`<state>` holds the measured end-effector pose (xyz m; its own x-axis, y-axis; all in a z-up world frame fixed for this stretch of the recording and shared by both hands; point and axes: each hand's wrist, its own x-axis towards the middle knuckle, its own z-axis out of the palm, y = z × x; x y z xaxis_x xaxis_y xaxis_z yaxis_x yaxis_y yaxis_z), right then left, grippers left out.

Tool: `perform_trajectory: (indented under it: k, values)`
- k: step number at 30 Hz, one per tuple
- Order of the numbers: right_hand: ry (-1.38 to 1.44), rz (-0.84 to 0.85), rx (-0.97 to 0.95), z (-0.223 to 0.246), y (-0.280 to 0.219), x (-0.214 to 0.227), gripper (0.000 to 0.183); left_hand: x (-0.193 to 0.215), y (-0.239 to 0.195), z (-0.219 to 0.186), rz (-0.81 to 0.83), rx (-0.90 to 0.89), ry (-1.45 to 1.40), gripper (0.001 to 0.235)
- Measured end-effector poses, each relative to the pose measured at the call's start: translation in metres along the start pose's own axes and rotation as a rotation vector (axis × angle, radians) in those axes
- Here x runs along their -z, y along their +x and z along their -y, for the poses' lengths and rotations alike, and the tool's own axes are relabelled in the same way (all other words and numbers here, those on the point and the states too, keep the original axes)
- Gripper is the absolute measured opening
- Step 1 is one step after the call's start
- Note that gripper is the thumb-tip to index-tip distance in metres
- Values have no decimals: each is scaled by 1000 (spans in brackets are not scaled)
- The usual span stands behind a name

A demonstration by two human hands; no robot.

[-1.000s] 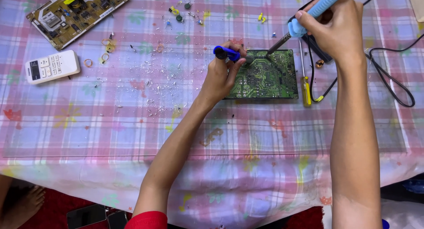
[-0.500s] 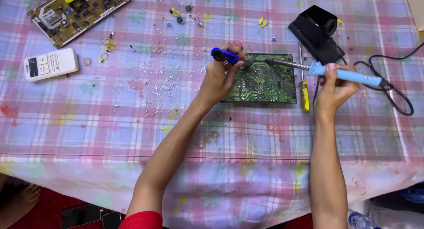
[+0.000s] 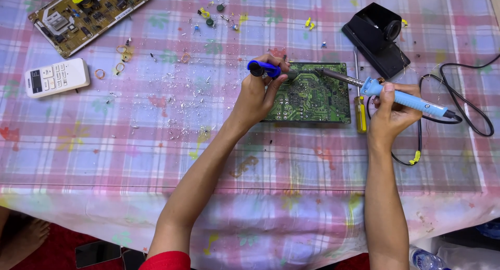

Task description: The person uses a soldering iron and a desoldering pump to remove solder from a green circuit board. They repeatedly heat solder joints with the iron and use the pump to extract molten solder, working across different areas of the board.

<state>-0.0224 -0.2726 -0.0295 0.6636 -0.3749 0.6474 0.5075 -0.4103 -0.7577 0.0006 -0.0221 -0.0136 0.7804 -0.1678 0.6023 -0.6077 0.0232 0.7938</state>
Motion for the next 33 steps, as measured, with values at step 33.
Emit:
perform_trajectory:
  k: [33]
  values:
    - [-103, 231, 128, 16, 24, 5, 14, 0, 1, -1, 10, -16, 7, 19]
